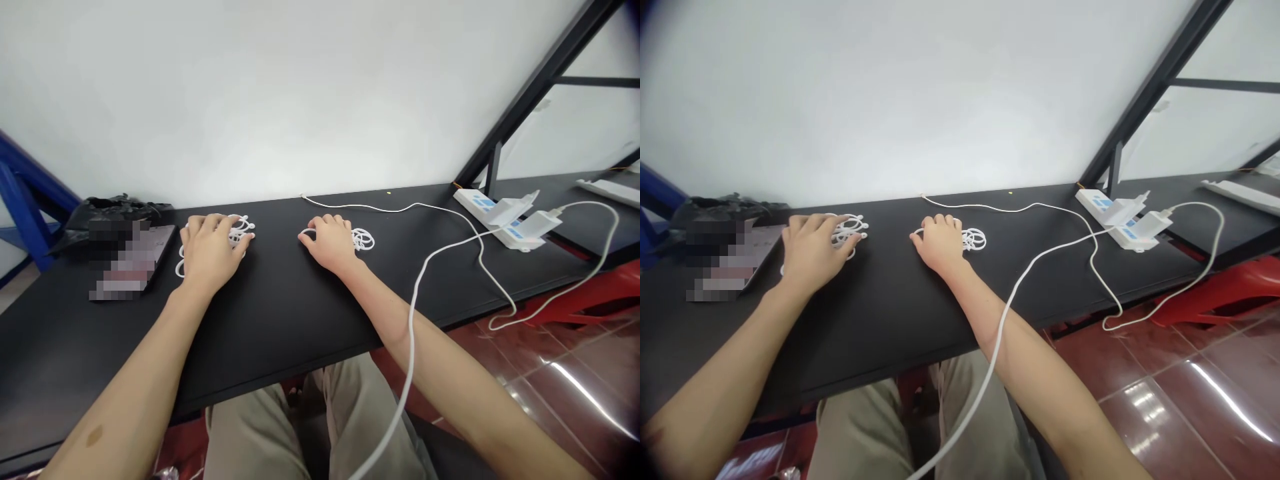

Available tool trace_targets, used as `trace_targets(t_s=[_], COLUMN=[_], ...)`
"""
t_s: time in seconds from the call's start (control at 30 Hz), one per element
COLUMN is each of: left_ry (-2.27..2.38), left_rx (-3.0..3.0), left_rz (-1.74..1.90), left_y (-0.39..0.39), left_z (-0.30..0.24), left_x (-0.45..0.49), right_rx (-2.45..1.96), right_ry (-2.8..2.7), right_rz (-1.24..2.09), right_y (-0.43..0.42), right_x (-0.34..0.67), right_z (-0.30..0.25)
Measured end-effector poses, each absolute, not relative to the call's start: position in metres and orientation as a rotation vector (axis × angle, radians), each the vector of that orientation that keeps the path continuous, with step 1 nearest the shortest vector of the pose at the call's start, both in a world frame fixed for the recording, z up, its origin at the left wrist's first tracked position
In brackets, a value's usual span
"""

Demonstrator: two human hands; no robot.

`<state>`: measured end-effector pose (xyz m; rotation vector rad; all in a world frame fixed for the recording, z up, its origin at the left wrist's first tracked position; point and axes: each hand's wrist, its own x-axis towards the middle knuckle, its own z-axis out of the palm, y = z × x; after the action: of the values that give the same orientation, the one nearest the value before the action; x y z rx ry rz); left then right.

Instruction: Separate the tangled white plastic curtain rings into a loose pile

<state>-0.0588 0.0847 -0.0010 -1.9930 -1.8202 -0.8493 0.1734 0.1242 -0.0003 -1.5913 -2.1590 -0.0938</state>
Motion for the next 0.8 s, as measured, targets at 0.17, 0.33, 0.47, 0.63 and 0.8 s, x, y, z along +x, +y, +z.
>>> trace_targets(t_s=[0.17,0.33,0.47,0.63,0.8], left_ry=[-1.677,-1.535,-1.688,-1.726,-1.837], left_rx=[-2.157,-2.483,-2.494,-2.336,-2.283], left_rz=[-0.981,-1.026,-1.118,-1.158,-1.174], left_y=[0.079,0.066,0.061,0.067,0.07], left_z=[0.002,0.007,0.007,0.005,0.009], left_x=[-0.049,-0.024,-0.011,-0.019,-0.03], right_rx=[-1.595,-1.434,-1.204,-0.939,-0.961], right_ry=[-2.225,-2.204,-2.185,-2.157,-1.949], right_rz=[0.033,0.176,0.349,0.512,0.669], right_y=[0.116,0.106,0.104,0.105,0.104], right_x=[0.168,0.159,0.155,0.151,0.15], right_z=[0.007,0.014,0.014,0.011,0.016])
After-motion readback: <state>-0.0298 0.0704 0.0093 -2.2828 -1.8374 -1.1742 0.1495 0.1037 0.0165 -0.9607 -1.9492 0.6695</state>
